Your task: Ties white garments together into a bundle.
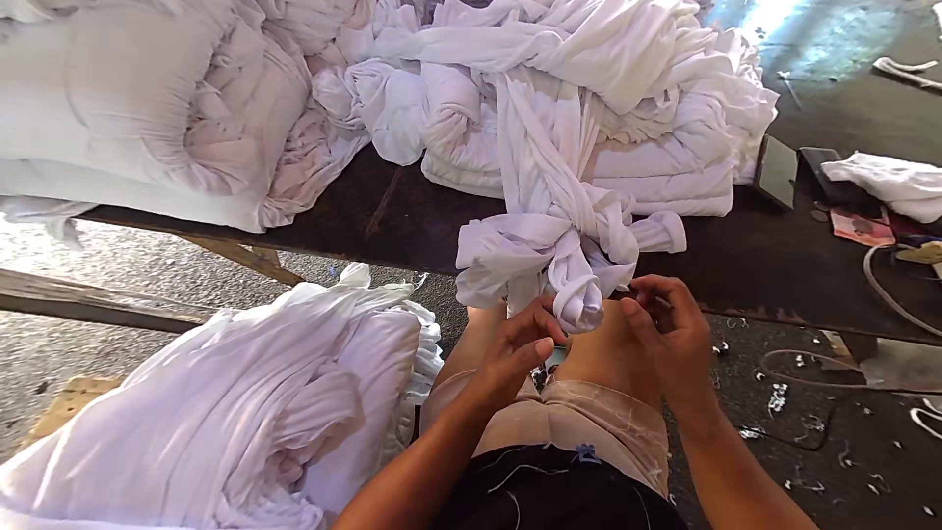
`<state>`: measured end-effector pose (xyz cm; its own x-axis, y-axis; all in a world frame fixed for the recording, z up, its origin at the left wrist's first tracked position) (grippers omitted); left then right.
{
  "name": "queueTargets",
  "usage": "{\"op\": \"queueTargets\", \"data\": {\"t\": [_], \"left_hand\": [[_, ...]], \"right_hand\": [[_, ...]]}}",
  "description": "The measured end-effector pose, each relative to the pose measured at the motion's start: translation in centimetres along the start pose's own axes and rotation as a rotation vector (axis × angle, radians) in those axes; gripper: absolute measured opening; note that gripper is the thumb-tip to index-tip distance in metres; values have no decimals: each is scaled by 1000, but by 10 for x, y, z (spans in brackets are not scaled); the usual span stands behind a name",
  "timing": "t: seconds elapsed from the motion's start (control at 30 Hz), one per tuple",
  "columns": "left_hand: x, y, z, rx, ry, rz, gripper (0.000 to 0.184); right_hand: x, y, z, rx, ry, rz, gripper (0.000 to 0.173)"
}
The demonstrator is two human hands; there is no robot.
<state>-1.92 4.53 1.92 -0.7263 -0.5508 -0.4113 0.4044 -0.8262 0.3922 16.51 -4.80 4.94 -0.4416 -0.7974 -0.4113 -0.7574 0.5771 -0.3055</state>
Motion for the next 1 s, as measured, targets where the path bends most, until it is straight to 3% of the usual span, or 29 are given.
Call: {"op": "queueTargets", "data": {"t": [0.13,0.4,0.47,0.7,1.0], "left_hand": [[-1,0,1,99,-23,51,23],[-2,1,1,207,-55,108,21],[-2,2,1,242,-59,119,21],[-5,6,3,388,-149,219,19],[-7,2,2,451,-236,339,10]], "right_hand": [[3,5,1,-41,27,-36,23],[6,8,-1,-37,-47,-42,19],[6,9,-1,-110,8,-72,19],[0,20,-6,-616,509,-235,24],[-1,18,-10,-689,457,-137,10]]}}
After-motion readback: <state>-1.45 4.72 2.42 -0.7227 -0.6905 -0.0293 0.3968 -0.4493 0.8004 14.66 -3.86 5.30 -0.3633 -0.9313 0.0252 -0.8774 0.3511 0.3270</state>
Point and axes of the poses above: each hand's wrist, its own x-axis away from the middle knuckle, its own y-axis out of the palm, z = x × y, the point moved 2 cm from there along -x, towards the middle knuckle, and after that the axes turned 3 degrees about -z, right-handed, at the moved point
